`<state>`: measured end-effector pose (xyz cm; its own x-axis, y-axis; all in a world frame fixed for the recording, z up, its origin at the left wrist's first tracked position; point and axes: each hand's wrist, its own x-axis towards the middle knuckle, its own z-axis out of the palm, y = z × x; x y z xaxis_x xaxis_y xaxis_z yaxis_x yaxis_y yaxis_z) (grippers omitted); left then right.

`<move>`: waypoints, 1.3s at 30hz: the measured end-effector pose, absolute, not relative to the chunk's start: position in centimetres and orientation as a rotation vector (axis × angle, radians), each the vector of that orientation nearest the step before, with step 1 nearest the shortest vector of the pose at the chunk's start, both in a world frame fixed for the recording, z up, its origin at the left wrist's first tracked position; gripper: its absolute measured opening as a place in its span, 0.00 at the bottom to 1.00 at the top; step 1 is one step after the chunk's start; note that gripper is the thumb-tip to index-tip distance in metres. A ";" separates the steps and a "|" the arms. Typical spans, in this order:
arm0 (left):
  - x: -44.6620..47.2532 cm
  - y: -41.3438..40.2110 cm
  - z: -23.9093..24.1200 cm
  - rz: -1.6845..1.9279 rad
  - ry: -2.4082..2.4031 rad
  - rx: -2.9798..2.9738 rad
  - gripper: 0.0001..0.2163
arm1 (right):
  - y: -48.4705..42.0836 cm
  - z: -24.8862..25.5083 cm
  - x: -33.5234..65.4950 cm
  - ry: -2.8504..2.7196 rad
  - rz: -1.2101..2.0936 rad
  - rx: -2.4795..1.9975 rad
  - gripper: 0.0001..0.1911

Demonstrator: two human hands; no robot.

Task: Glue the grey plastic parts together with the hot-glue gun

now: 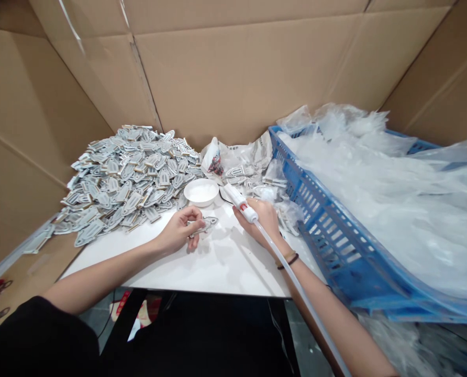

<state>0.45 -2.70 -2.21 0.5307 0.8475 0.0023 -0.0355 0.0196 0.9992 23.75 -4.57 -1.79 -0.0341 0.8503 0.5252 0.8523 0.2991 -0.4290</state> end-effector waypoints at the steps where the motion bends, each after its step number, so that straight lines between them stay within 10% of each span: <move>1: 0.4 -2.7 -2.2 0.806 0.768 1.384 0.14 | -4.6 -1.8 23.8 -1.856 -0.008 -1.521 0.18; 14: 0.7 -2.6 -2.1 0.821 0.814 1.194 0.27 | -4.5 -1.9 23.7 -1.878 -0.057 -1.498 0.19; 39: 0.6 -2.1 -2.5 0.846 0.722 1.194 0.19 | -4.6 -1.8 23.6 -1.906 -0.017 -1.496 0.19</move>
